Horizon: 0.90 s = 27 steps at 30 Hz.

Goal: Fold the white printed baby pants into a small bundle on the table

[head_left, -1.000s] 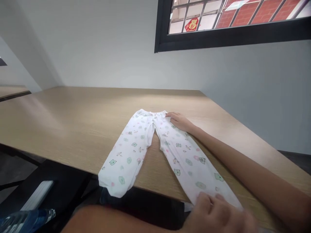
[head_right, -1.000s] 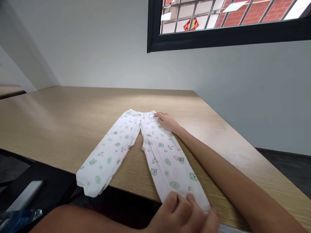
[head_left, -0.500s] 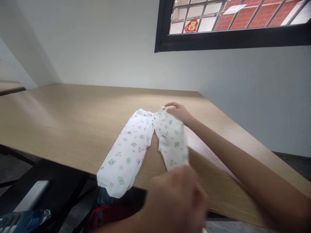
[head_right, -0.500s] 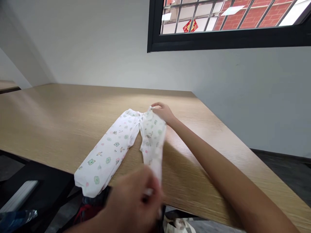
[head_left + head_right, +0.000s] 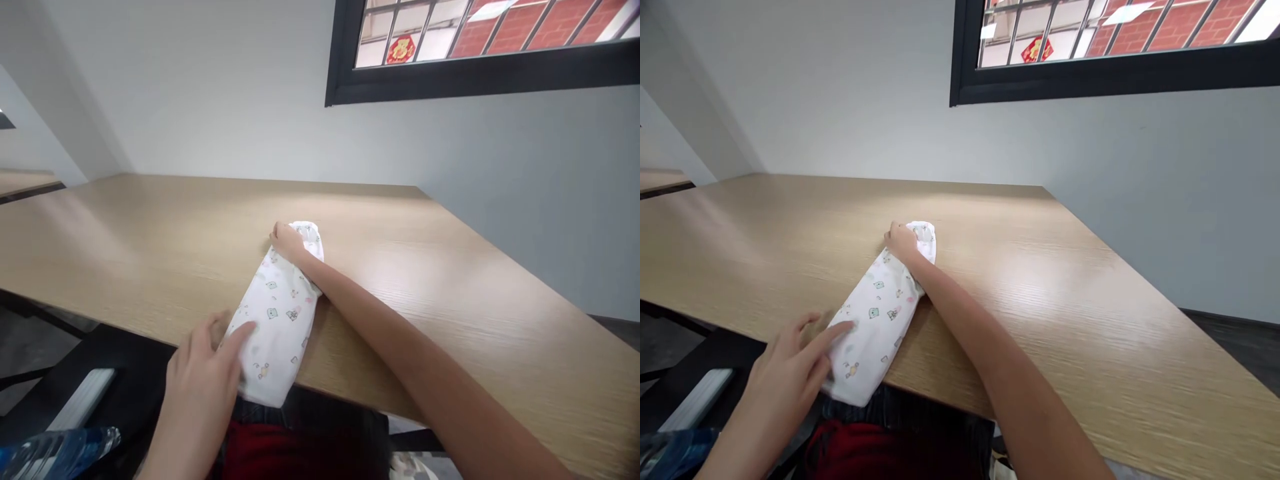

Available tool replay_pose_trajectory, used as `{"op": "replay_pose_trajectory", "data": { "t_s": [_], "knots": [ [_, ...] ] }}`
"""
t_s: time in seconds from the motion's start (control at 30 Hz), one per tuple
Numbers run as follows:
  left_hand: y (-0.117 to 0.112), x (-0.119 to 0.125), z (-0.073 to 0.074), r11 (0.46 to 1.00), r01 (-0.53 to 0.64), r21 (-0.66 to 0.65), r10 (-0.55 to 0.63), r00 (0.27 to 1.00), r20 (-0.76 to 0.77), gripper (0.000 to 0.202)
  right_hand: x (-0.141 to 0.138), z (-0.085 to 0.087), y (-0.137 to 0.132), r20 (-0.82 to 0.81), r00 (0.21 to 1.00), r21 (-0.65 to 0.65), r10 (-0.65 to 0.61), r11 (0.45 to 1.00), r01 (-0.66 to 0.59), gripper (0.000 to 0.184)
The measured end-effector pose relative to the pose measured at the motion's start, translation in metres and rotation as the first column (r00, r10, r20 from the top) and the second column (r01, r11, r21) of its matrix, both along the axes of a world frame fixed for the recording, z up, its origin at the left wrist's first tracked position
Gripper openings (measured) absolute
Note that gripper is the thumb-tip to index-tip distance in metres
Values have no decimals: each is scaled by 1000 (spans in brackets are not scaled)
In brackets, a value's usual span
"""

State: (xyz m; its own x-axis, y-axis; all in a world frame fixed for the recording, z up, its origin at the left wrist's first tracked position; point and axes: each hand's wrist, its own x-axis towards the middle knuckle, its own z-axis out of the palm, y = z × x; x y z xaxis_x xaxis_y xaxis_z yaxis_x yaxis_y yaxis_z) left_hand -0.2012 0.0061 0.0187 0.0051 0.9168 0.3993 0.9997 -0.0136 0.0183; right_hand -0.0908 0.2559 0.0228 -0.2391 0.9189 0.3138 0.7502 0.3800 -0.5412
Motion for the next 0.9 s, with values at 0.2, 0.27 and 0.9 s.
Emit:
{"op": "replay_pose_trajectory", "data": {
  "t_s": [0.2, 0.27, 0.9],
  "knots": [
    [4, 45, -7, 969, 218, 120, -224, 974, 39, 36, 44, -9, 7, 46, 996, 55, 82, 995, -84, 18],
    [-2, 60, -7, 940, 323, 114, -330, 942, 54, 35, 67, -9, 6, 54, 993, 55, 107, 992, -110, 16],
    [13, 64, -14, 676, 730, -98, -736, 675, -46, 49, 144, -1, -3, 288, 818, -156, 498, 867, -473, 44]
  ]
}}
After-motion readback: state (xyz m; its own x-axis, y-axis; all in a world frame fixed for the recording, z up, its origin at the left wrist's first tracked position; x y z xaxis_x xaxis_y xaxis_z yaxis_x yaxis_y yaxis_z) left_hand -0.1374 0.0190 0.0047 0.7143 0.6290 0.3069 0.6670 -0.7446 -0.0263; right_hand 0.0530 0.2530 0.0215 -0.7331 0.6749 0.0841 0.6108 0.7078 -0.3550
